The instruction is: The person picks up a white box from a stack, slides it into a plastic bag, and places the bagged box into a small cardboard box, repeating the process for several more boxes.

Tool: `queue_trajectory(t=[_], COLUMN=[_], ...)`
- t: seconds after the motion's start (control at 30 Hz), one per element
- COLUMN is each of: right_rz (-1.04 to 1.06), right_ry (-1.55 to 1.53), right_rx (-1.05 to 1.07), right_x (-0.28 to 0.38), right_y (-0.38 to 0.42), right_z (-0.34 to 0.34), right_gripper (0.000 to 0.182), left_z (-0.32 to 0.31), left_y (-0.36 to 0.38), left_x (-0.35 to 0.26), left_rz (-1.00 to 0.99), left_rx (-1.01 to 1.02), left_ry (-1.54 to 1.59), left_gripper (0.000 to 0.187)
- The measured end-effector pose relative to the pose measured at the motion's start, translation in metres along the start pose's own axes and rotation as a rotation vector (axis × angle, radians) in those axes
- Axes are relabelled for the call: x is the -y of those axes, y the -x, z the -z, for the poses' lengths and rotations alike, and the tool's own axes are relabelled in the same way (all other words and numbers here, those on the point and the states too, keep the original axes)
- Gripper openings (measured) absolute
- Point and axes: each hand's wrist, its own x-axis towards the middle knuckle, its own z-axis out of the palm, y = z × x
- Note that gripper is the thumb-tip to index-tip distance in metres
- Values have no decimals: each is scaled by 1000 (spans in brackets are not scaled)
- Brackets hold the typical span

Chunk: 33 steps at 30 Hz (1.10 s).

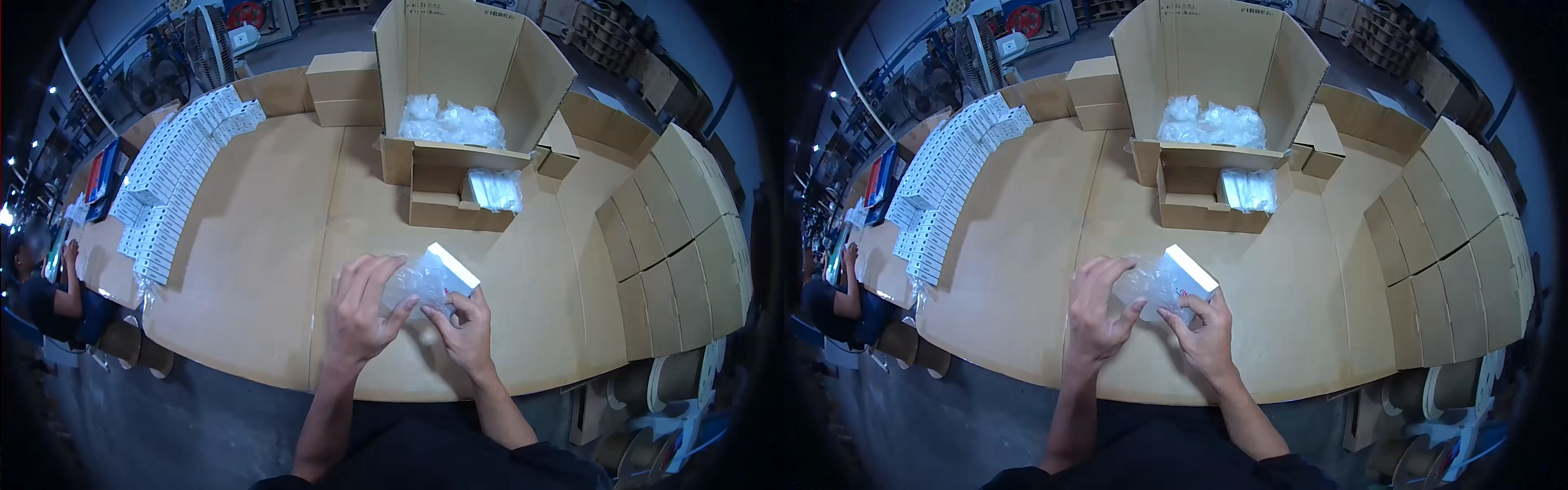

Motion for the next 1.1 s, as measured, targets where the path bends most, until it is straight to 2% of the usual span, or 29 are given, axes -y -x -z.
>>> queue_trajectory(t=[0.13,0.23,0.4,0.5,0.53,0.63,0.77,0.8,0.9,1.0,1.1], right_rz=[-28,-114,-196,-298,-272,-286,-233,-205,-184,-116,-74], right_ry=[25,29,-90,-199,-49,14,-122,-159,-218,-194,-172], right_rx=[3,53,197,203,210,151,-32,-54,-63,-20,-50], right_x=[-5,2,8,10,11,18,5,0,-7,-7,-1], right_y=[1,1,3,5,4,5,9,10,12,10,3], right_z=[2,7,21,27,30,27,19,18,16,14,27], right_gripper=[25,23,19,19,16,12,13,14,16,14,11], left_z=[-4,-16,-23,-19,-18,-24,-40,-42,-48,-46,-40], left_y=[1,6,11,7,5,8,25,44,63,64,58], left_x=[1,12,23,26,27,38,48,51,30,17,17], left_rz=[170,206,327,453,503,610,496,515,664,735,762], left_rx=[161,139,108,115,115,-134,-538,-443,-107,201,233], left_ry=[75,207,316,386,407,634,916,1172,1336,1127,1003], left_gripper=[27,16,19,21,22,25,42,62,71,68,56])
